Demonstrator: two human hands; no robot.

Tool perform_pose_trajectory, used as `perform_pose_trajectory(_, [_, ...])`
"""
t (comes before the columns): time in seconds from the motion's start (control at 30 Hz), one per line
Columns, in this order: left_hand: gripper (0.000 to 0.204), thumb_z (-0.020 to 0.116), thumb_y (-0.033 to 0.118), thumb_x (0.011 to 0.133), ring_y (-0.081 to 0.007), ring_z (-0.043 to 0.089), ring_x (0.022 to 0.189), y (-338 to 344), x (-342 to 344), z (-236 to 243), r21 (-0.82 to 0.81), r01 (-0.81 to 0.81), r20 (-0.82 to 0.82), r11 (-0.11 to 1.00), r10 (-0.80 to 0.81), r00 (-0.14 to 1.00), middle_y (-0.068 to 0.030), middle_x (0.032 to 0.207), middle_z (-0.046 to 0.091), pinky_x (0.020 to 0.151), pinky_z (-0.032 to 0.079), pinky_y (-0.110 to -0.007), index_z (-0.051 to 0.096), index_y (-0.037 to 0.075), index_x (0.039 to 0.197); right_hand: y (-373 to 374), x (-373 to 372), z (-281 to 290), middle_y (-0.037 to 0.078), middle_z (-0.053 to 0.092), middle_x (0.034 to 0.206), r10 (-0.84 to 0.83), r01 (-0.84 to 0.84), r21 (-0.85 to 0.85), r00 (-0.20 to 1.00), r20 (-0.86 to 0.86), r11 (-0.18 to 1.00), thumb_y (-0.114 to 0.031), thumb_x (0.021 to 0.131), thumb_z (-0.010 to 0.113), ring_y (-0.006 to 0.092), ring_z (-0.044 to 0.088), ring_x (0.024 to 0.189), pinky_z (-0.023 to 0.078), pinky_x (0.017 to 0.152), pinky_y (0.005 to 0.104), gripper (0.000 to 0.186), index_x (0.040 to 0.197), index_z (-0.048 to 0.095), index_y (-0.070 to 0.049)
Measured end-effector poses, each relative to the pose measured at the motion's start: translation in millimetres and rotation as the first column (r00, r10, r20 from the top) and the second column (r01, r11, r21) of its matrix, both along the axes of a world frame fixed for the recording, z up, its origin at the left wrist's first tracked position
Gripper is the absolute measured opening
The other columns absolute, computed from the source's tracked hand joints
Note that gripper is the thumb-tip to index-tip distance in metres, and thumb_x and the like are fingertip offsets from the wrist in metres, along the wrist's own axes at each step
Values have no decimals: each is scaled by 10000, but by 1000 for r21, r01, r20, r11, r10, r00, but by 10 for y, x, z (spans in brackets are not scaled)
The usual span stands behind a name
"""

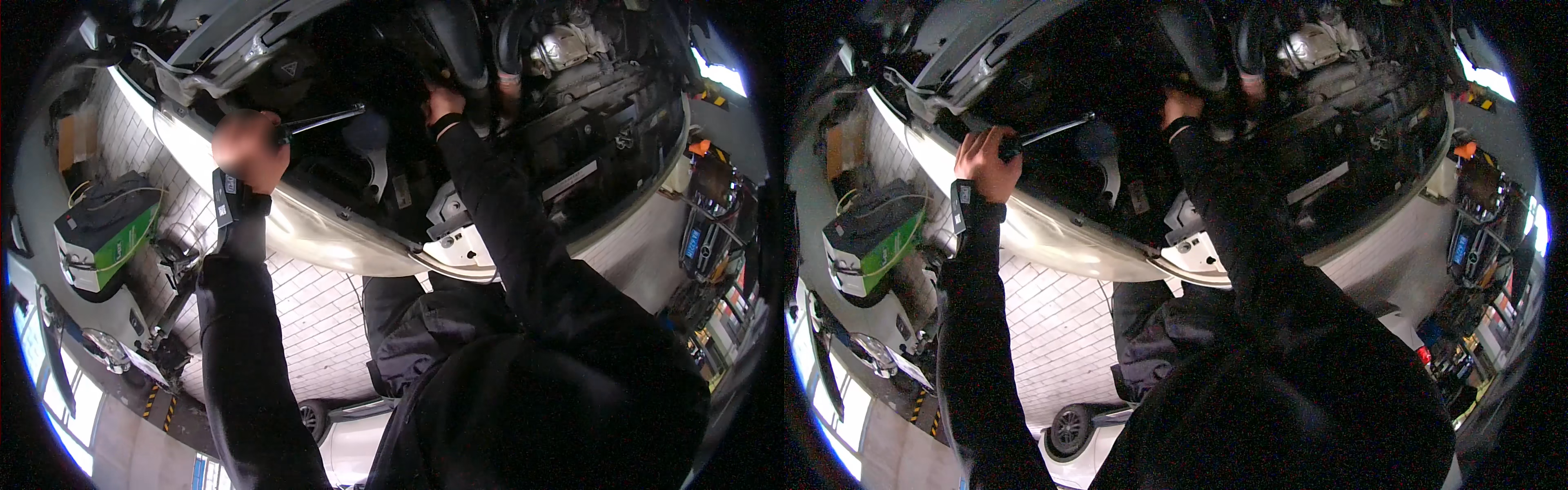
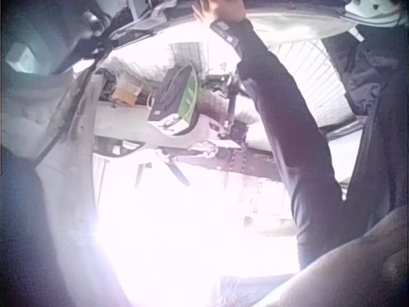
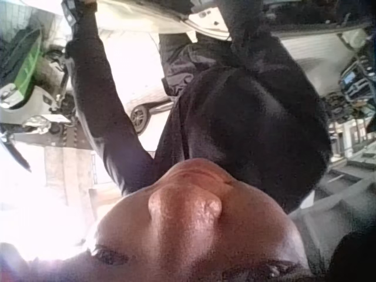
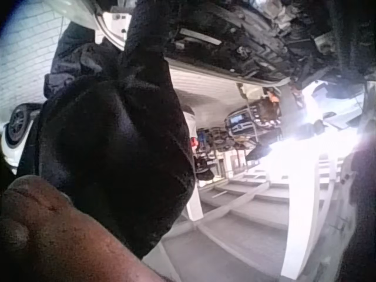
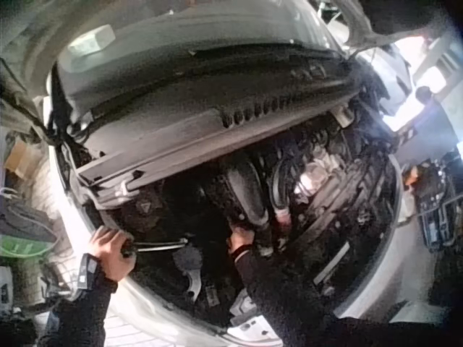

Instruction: The person works under the open hood of a white car, using a ratchet and a screwdriver to loosen and tighten bolts on engine components. They reach into the engine bay, adjust parts, and continue manipulating fasteners throughout the clip.

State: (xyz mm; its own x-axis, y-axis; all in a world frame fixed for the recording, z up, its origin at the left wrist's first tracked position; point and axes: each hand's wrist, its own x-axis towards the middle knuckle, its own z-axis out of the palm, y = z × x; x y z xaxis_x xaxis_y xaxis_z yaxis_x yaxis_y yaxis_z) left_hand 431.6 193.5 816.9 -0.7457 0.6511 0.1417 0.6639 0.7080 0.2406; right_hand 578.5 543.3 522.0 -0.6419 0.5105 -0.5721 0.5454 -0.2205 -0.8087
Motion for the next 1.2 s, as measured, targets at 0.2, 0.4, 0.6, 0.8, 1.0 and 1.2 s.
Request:
perform_pose_trajectory(0.2, [318,772,130,667,-274,666,943,-87,34,-30,-18,-20,-13,1000,19,1000,-18,927,735,865,532,-402,706,164,975,-396,-321,597,110,471,649,-451,495,-193,862,232,847,-151,974,665,250,440,507,348,483,442,139,1045,668,-32])
perform_pose_trajectory(0.4, [322,785,142,666,-275,665,955,-49,26,-8,-2,-4,-1,1000,4,1000,-25,949,735,875,526,-400,701,160,977,-435,-308,970,86,433,618,-531,579,-255,814,235,775,-164,958,704,234,408,488,317,471,431,161,1011,661,-19])
perform_pose_trajectory(0.6, [331,788,146,664,-275,666,968,-169,77,49,-49,-46,-1,998,46,999,-23,953,736,882,528,-405,702,162,984,-404,-110,88,78,447,605,-328,341,-134,938,111,930,-182,970,702,233,426,476,303,452,451,199,1110,678,-43])
perform_pose_trajectory(0.8, [322,783,139,674,-266,673,973,-31,3,-70,21,9,-22,1000,-8,1000,-20,952,740,882,533,-400,709,163,987,132,214,-1016,141,610,752,386,-302,540,921,-46,785,-166,910,745,315,616,649,452,539,496,399,1282,646,-62])
perform_pose_trajectory(1.0, [339,780,126,678,-293,674,981,-106,27,-54,10,-12,-27,1000,13,1000,-54,983,738,887,548,-413,709,150,1009,-418,-253,693,205,697,1137,653,-817,570,478,587,86,-118,748,819,390,687,1029,580,833,453,606,1312,612,-42])
perform_pose_trajectory(1.2, [309,763,116,685,-287,676,960,-31,8,-34,6,2,-29,1000,-2,1000,-49,954,741,876,544,-410,710,152,987,-428,-181,467,194,699,1077,649,-684,563,695,309,464,-130,835,721,340,696,970,568,776,448,464,1277,630,-22])
